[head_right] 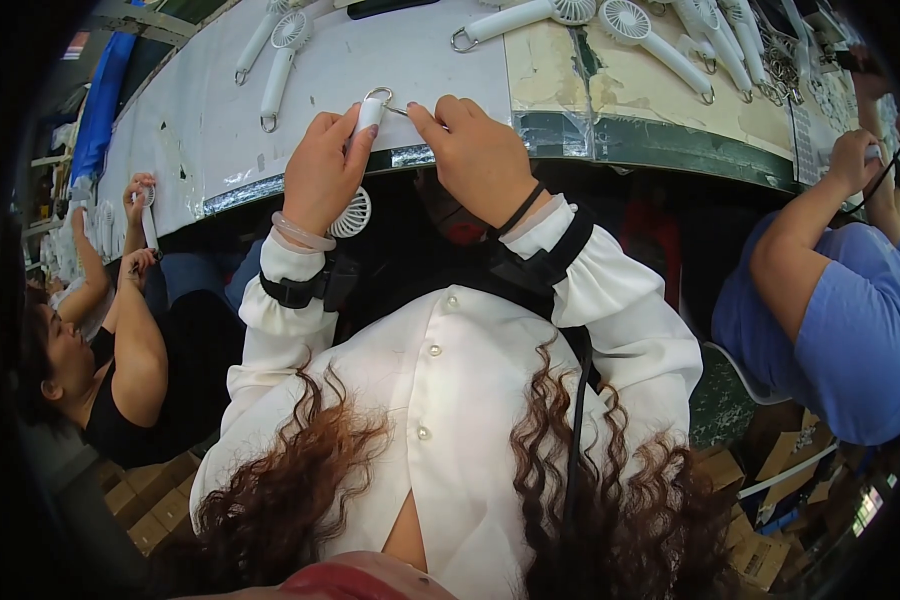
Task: Assembling components of small handheld electric fans on a production line.
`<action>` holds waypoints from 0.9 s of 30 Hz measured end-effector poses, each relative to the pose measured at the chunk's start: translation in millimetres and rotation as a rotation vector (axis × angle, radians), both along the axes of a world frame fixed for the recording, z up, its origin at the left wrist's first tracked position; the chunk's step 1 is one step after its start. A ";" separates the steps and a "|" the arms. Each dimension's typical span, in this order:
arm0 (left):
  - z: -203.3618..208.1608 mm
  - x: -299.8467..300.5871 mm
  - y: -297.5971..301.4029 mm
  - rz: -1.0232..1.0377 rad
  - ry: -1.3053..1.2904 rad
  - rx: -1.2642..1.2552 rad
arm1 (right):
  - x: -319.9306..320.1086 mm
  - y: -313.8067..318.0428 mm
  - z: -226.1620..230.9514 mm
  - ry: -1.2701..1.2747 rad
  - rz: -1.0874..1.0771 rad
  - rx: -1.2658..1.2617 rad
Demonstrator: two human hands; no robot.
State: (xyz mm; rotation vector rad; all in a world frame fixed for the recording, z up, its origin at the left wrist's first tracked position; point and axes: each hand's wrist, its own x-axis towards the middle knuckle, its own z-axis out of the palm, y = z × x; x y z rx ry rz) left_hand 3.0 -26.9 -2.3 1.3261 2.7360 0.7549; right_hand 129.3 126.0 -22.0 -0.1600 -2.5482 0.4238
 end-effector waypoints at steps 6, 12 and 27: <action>1.8 -1.8 2.7 -0.004 0.005 -0.023 | 1.0 -1.1 0.5 -0.042 -0.006 0.061; 0.9 -1.6 -1.1 -0.009 -0.015 -0.026 | 0.7 4.1 -2.6 0.015 -0.023 -0.028; 9.0 -0.2 -5.6 -0.003 -0.168 0.029 | -0.5 9.0 2.9 0.035 -0.005 -0.087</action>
